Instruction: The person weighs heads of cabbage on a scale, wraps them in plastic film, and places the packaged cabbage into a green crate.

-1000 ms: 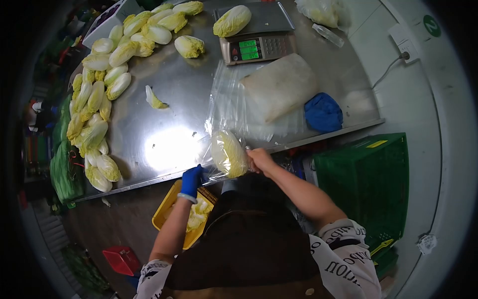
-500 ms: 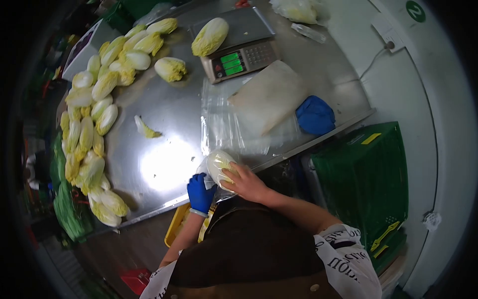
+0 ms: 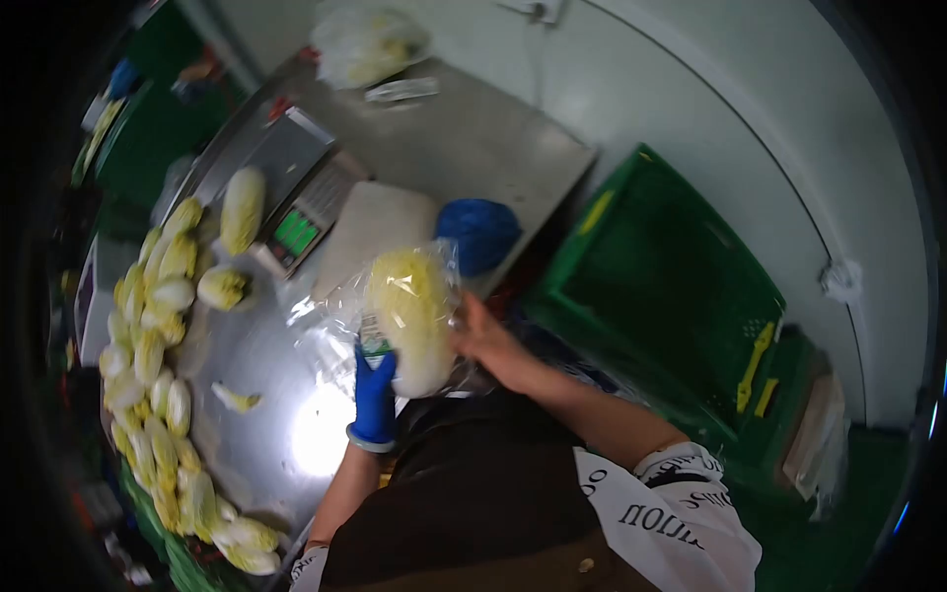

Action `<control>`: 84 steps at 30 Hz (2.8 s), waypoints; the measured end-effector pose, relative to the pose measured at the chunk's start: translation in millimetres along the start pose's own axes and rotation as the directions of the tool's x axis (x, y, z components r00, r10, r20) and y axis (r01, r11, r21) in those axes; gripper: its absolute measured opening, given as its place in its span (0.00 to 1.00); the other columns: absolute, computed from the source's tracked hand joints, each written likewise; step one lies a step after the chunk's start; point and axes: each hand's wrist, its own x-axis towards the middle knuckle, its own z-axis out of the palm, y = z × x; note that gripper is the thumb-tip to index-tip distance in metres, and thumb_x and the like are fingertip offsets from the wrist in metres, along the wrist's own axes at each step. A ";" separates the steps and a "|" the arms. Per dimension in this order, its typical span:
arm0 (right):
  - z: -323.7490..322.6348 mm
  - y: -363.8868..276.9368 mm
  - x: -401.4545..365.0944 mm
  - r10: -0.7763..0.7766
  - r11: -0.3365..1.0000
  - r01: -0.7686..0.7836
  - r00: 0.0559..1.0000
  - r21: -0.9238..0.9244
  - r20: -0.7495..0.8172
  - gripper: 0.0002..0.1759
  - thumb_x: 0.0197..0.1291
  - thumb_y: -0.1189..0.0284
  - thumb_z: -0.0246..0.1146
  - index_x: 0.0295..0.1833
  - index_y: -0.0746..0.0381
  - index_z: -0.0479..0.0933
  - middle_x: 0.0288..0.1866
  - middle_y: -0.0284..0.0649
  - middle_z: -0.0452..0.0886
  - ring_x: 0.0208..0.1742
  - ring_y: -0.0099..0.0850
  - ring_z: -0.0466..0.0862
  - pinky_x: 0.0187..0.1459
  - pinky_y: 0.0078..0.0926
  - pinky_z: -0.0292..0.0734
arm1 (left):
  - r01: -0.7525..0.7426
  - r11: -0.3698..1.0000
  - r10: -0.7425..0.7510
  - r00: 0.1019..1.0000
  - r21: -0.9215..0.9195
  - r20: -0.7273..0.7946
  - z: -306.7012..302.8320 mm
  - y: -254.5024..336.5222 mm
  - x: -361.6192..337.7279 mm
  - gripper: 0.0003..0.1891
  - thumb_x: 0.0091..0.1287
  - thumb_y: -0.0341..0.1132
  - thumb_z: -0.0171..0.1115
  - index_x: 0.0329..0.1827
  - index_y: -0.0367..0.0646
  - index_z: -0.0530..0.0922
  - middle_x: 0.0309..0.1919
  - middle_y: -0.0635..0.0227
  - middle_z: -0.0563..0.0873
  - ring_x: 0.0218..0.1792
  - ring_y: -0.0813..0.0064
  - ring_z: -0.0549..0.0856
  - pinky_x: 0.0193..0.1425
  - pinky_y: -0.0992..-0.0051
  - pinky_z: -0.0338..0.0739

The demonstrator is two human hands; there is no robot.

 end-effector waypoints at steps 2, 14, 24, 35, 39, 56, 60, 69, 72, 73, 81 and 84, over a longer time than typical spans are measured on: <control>-30.2 0.5 -13.8 -0.018 0.985 0.047 0.985 0.165 -0.174 0.44 0.56 0.66 0.63 0.74 0.61 0.48 0.64 0.46 0.67 0.65 0.35 0.69 0.65 0.36 0.64 | -0.073 0.965 0.023 0.981 0.253 0.193 41.9 -23.8 12.1 0.39 0.61 0.28 0.62 0.74 0.39 0.51 0.62 0.59 0.70 0.61 0.68 0.73 0.63 0.70 0.70; -362.1 74.8 6.9 -0.025 0.947 0.267 0.616 0.179 -0.787 0.31 0.63 0.59 0.60 0.67 0.61 0.62 0.57 0.40 0.75 0.53 0.35 0.79 0.53 0.33 0.76 | 0.029 0.956 0.189 0.702 0.293 -0.686 -69.2 -91.0 95.0 0.29 0.61 0.42 0.66 0.63 0.43 0.67 0.54 0.66 0.76 0.51 0.70 0.75 0.56 0.66 0.67; -402.7 63.4 47.5 -0.235 0.440 -0.499 0.738 -0.746 -0.632 0.27 0.60 0.57 0.62 0.58 0.65 0.73 0.52 0.48 0.78 0.51 0.37 0.80 0.56 0.32 0.71 | -0.181 0.960 0.084 0.914 -0.215 -0.396 -113.7 -66.9 150.1 0.16 0.63 0.23 0.58 0.54 0.39 0.74 0.47 0.61 0.82 0.47 0.65 0.82 0.54 0.69 0.75; 16.6 -69.2 94.1 -0.336 0.520 0.727 0.658 -0.449 0.674 0.22 0.49 0.76 0.66 0.53 0.60 0.77 0.63 0.43 0.73 0.53 0.35 0.79 0.52 0.32 0.75 | -0.377 0.916 0.398 0.897 0.137 -0.191 -165.5 21.6 69.4 0.24 0.64 0.25 0.58 0.64 0.35 0.67 0.57 0.63 0.77 0.56 0.71 0.77 0.62 0.72 0.69; 120.3 -29.7 81.1 -0.125 -0.212 0.905 0.350 -0.370 0.928 0.11 0.54 0.69 0.57 0.41 0.57 0.81 0.46 0.44 0.81 0.36 0.37 0.80 0.38 0.30 0.76 | -0.100 0.884 0.099 0.995 -0.457 -0.027 -268.6 -8.3 56.6 0.31 0.71 0.57 0.45 0.70 0.46 0.61 0.63 0.59 0.71 0.65 0.64 0.69 0.71 0.64 0.60; 308.1 46.4 483.6 -0.199 0.631 -0.188 0.899 -0.753 -0.391 0.64 0.35 0.52 0.76 0.73 0.66 0.47 0.64 0.61 0.65 0.64 0.53 0.69 0.63 0.41 0.67 | -0.101 0.919 0.209 0.945 0.382 -0.253 -305.8 -65.8 33.3 0.48 0.53 0.38 0.74 0.74 0.43 0.52 0.52 0.54 0.77 0.47 0.66 0.81 0.48 0.71 0.79; 279.9 53.2 494.8 -0.093 0.897 -0.005 0.976 -0.443 -0.198 0.59 0.37 0.62 0.75 0.72 0.64 0.48 0.63 0.56 0.67 0.63 0.45 0.72 0.60 0.38 0.70 | 0.217 0.897 -0.074 0.932 0.385 -0.354 -304.4 -47.3 25.1 0.40 0.58 0.23 0.60 0.74 0.51 0.54 0.49 0.57 0.78 0.43 0.69 0.83 0.43 0.73 0.79; 184.3 128.2 173.5 -0.027 0.700 0.165 0.979 -0.695 0.204 0.57 0.40 0.70 0.75 0.73 0.65 0.49 0.70 0.53 0.58 0.71 0.45 0.58 0.71 0.37 0.53 | 0.126 0.992 -0.127 0.956 -0.021 -0.266 -324.2 -79.4 20.1 0.39 0.59 0.20 0.44 0.76 0.54 0.50 0.58 0.58 0.72 0.46 0.67 0.80 0.47 0.72 0.77; 162.3 185.7 141.3 -0.089 0.572 0.264 0.961 -0.776 0.262 0.58 0.40 0.70 0.75 0.73 0.67 0.46 0.70 0.57 0.56 0.71 0.52 0.56 0.72 0.42 0.49 | 0.045 0.999 -0.045 0.985 -0.005 -0.168 -313.8 -96.6 15.6 0.44 0.56 0.18 0.48 0.77 0.55 0.45 0.61 0.57 0.70 0.50 0.67 0.78 0.50 0.72 0.76; 164.9 182.4 135.1 -0.076 0.567 0.247 0.966 -0.786 0.249 0.58 0.40 0.69 0.76 0.73 0.67 0.46 0.71 0.58 0.54 0.72 0.53 0.54 0.72 0.44 0.46 | 0.009 0.998 0.003 0.983 0.067 -0.181 -312.4 -117.1 17.5 0.46 0.54 0.17 0.50 0.77 0.55 0.43 0.63 0.57 0.69 0.54 0.68 0.76 0.51 0.72 0.76; 35.4 160.8 197.9 0.294 0.783 -0.259 0.955 -0.565 -0.030 0.27 0.64 0.68 0.58 0.66 0.65 0.64 0.58 0.47 0.73 0.60 0.38 0.73 0.63 0.35 0.65 | 0.118 0.981 -0.158 0.949 -0.156 -0.275 -271.3 -69.8 13.6 0.39 0.68 0.58 0.51 0.76 0.50 0.48 0.70 0.55 0.60 0.70 0.62 0.62 0.70 0.62 0.59; 110.4 143.1 182.4 0.619 0.719 -0.500 0.777 -0.482 0.117 0.25 0.66 0.64 0.56 0.65 0.64 0.65 0.55 0.43 0.75 0.56 0.34 0.75 0.58 0.33 0.68 | 0.077 0.994 -0.095 0.948 -0.072 -0.305 -258.1 -79.4 34.0 0.41 0.69 0.58 0.50 0.76 0.44 0.47 0.72 0.56 0.57 0.72 0.63 0.59 0.72 0.64 0.54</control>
